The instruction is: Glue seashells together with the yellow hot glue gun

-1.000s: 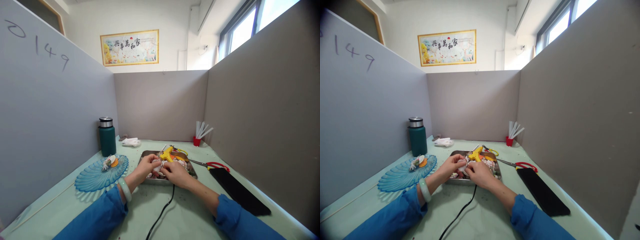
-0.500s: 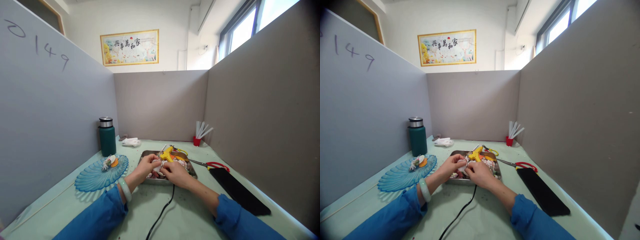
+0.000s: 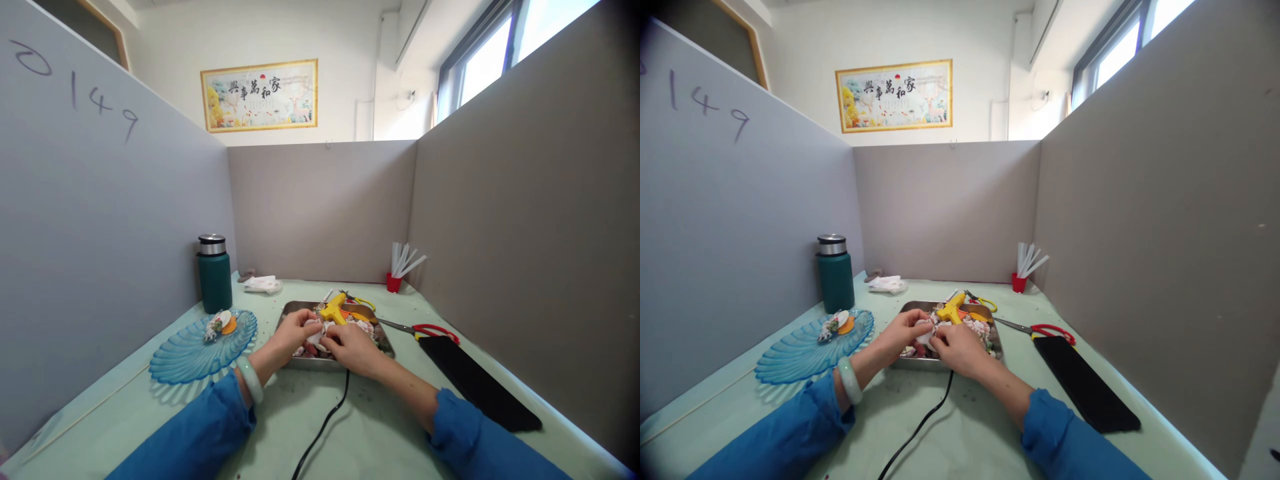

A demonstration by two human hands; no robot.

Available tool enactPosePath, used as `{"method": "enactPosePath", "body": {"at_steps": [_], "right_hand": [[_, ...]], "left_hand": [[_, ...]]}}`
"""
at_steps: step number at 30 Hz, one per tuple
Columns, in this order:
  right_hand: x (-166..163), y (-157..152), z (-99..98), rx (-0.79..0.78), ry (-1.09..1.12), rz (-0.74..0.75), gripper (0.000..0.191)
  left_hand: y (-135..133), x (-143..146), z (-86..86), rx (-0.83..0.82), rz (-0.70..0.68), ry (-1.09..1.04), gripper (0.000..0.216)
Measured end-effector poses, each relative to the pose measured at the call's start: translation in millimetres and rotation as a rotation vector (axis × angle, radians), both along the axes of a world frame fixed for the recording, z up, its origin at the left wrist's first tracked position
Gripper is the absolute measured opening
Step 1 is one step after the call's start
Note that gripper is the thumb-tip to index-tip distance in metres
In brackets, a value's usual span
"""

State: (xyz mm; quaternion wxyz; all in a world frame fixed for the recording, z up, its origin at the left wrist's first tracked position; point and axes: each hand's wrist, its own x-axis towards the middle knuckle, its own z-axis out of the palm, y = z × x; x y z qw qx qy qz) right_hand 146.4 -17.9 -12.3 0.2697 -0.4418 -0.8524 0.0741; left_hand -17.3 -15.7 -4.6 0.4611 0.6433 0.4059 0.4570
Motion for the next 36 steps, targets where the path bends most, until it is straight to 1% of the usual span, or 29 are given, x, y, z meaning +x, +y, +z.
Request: {"method": "enactPosePath", "body": {"at_steps": [10, 22, 36], "right_hand": [[0.1, -0.4, 0.2, 0.012, -0.003, -0.009, 0.026], [-0.2, -2.1, 1.3, 0.005, -0.019, -0.022, 0.027], [0.9, -2.5, 1.1, 0.016, -0.036, 0.0, 0.026]], "left_hand": [[-3.1, 1.0, 3.3, -0.018, -0.013, -0.007, 0.03], [-1.5, 0.3, 1.9, -0.003, 0.009, -0.012, 0.031], [2.3, -0.7, -1.8, 0.003, 0.007, 0.031, 0.03]]}}
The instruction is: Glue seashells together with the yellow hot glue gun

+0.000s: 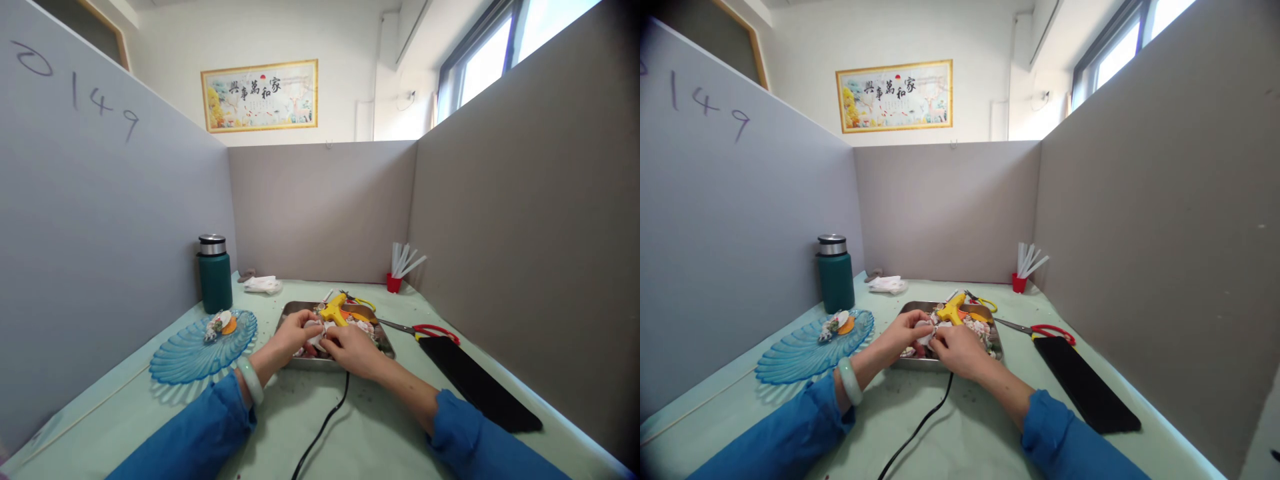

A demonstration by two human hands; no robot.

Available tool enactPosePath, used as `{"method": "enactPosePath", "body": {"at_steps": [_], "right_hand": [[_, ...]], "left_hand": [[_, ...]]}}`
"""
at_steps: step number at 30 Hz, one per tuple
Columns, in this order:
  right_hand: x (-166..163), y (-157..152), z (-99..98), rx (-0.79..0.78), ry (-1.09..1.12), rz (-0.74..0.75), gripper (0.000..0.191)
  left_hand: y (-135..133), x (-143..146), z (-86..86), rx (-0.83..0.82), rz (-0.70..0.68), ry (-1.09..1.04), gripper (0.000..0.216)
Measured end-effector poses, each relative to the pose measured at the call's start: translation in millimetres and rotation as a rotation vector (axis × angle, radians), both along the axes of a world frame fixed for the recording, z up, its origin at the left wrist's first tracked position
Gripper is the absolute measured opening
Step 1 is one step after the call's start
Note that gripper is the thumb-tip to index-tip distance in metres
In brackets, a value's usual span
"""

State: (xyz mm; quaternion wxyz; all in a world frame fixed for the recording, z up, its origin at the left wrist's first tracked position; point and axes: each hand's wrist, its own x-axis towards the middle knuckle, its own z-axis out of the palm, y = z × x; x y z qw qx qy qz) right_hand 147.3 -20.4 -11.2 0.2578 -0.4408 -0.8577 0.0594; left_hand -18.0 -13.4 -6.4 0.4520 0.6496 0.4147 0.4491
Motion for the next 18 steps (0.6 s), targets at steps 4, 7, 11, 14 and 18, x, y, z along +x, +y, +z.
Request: {"method": "enactPosePath", "body": {"at_steps": [4, 7, 11, 14, 18], "right_hand": [[-0.3, -0.4, 0.2, -0.002, -0.008, -0.002, 0.026], [-0.2, -0.1, -0.4, 0.014, -0.006, 0.008, 0.025], [0.0, 0.4, -1.4, 0.04, -0.003, 0.011, 0.025], [-0.4, 0.6, -2.3, 0.04, -0.006, 0.008, 0.024], [-0.8, 0.4, -3.0, 0.042, -0.009, 0.007, 0.024]], "left_hand": [[1.7, -1.1, -1.9, 0.014, -0.006, 0.01, 0.028], [3.0, -2.2, -3.7, 0.023, -0.007, 0.017, 0.027], [2.9, -2.5, -3.9, 0.028, -0.008, 0.037, 0.027], [0.8, -1.6, -1.6, 0.026, 0.005, 0.07, 0.027], [-2.5, -0.3, 1.6, 0.004, 0.02, 0.099, 0.026]]}}
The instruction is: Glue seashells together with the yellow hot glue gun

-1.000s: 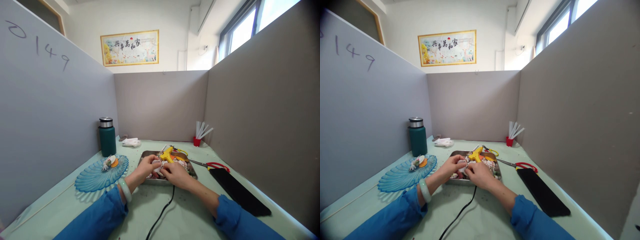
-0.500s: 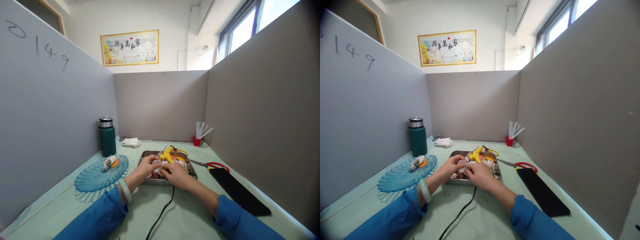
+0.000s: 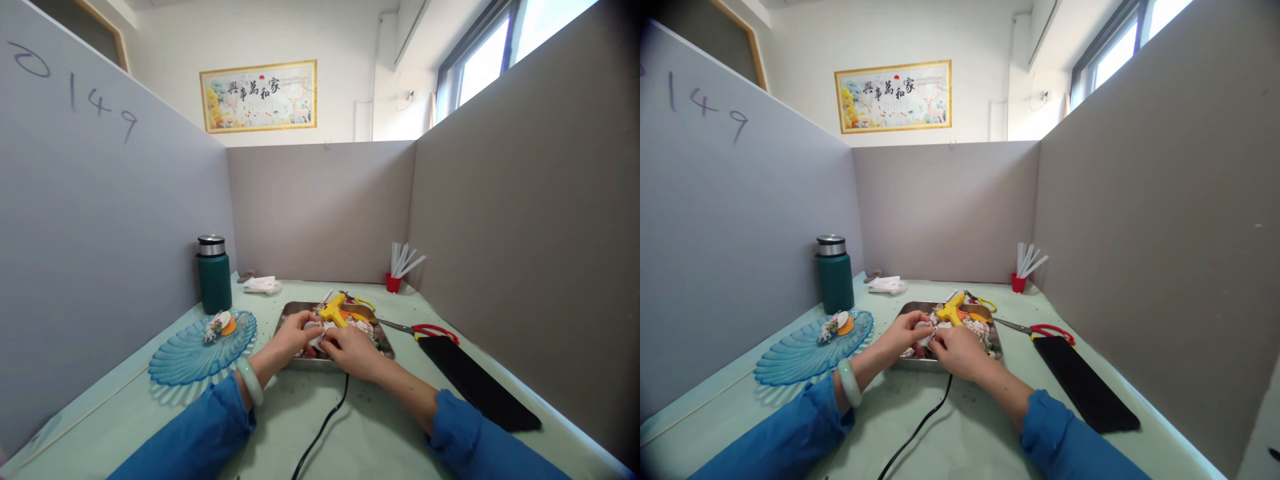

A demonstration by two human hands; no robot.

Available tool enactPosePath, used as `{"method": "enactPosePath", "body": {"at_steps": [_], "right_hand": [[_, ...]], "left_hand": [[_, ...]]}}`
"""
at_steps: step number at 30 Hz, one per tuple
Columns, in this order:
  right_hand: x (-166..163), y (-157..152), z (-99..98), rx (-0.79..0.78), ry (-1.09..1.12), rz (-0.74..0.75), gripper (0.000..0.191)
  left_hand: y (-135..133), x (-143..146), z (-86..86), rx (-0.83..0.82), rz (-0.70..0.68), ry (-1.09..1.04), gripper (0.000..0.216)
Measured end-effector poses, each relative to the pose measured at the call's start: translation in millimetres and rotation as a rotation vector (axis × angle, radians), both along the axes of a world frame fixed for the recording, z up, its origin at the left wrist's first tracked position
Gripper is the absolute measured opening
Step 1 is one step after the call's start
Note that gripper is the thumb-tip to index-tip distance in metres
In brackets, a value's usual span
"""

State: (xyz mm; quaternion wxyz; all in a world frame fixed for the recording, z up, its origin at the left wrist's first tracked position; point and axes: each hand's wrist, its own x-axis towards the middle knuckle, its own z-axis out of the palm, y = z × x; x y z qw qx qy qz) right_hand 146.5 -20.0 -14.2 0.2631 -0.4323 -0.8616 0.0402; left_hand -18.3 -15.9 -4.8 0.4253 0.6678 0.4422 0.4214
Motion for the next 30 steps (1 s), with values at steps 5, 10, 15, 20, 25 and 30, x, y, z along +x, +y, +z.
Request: {"method": "enactPosePath", "body": {"at_steps": [5, 10, 15, 20, 25, 30], "right_hand": [[0.4, -0.5, 0.3, 0.005, -0.027, -0.016, 0.025], [-0.2, -0.9, 0.4, 0.018, -0.061, -0.027, 0.025], [-0.9, -2.6, 0.9, 0.036, -0.066, -0.034, 0.026], [-0.3, -2.2, -0.5, 0.041, -0.066, -0.034, 0.026], [-0.7, -1.2, -0.8, 0.043, -0.071, -0.032, 0.026], [-0.9, -0.7, -0.8, 0.063, -0.089, -0.04, 0.026]], "left_hand": [[-0.8, 0.2, 1.0, 0.003, 0.002, 0.036, 0.023], [-1.2, 0.8, 1.6, 0.014, 0.006, 0.062, 0.023], [-3.4, 2.4, 3.7, 0.015, 0.021, 0.082, 0.022], [-2.1, 3.3, 4.2, 0.007, 0.021, 0.099, 0.022], [-2.8, 3.3, 4.9, 0.002, 0.021, 0.097, 0.021], [-3.5, 2.5, 4.3, 0.006, 0.017, 0.097, 0.021]]}}
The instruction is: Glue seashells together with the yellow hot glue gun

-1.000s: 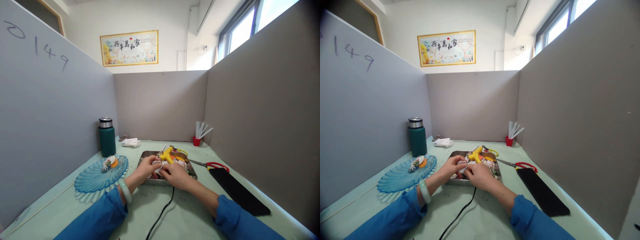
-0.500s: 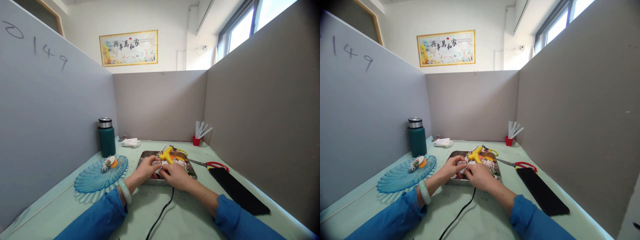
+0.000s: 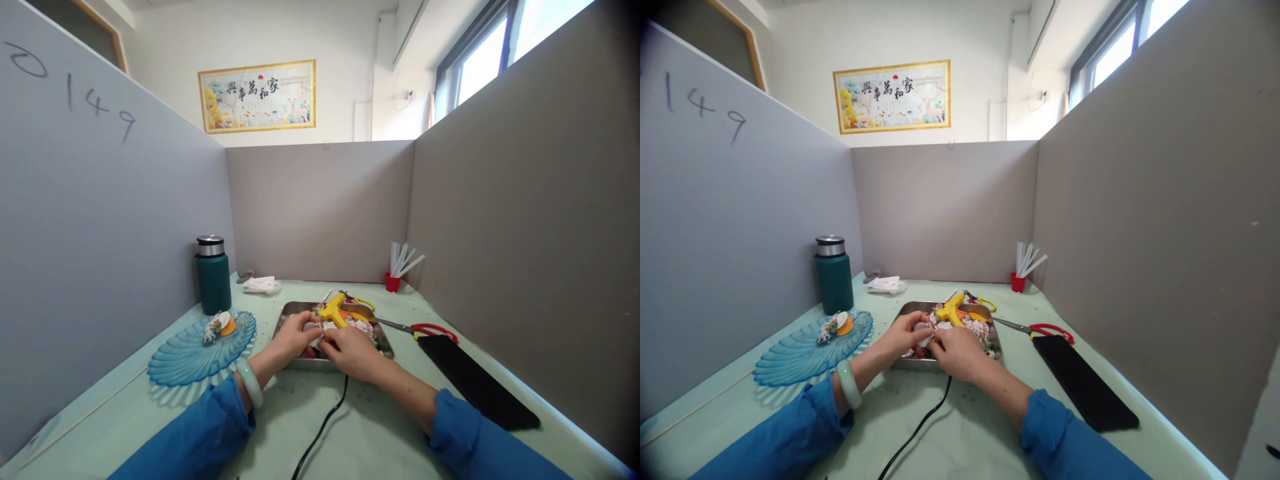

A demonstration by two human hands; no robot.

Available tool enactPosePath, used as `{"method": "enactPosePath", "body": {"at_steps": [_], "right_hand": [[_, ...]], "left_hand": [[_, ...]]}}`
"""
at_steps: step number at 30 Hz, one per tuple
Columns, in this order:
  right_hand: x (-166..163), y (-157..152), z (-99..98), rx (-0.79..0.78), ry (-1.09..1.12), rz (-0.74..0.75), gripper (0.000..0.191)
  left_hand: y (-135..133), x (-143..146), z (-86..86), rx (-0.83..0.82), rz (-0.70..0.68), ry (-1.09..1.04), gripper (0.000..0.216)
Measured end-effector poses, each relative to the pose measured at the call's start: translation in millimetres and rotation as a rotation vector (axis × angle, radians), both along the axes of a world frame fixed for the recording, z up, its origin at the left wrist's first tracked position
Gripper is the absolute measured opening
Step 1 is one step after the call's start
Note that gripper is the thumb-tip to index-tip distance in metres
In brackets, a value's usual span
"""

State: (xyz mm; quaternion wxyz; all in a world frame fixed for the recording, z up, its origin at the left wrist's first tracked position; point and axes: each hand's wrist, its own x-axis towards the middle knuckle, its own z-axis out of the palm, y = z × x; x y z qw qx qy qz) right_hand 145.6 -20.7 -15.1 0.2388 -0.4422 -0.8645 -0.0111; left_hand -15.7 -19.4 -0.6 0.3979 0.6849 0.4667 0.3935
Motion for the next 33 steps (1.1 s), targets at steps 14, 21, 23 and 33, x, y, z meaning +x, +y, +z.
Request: {"method": "enactPosePath", "body": {"at_steps": [14, 21, 23, 33], "right_hand": [[0.6, -1.1, 0.0, 0.004, -0.028, -0.001, 0.027], [1.2, -0.2, -0.9, 0.008, -0.013, 0.013, 0.026], [1.2, -0.5, -1.1, 0.005, -0.015, 0.012, 0.026], [0.7, -2.0, 0.5, -0.012, -0.024, 0.004, 0.027]], "left_hand": [[-0.8, 0.5, 0.3, 0.002, 0.004, 0.006, 0.019], [-2.8, 2.3, 3.2, -0.011, 0.007, -0.008, 0.019], [-1.9, 1.9, 2.5, -0.009, 0.006, -0.001, 0.019], [0.5, 0.9, -0.7, 0.008, -0.002, -0.006, 0.021]]}}
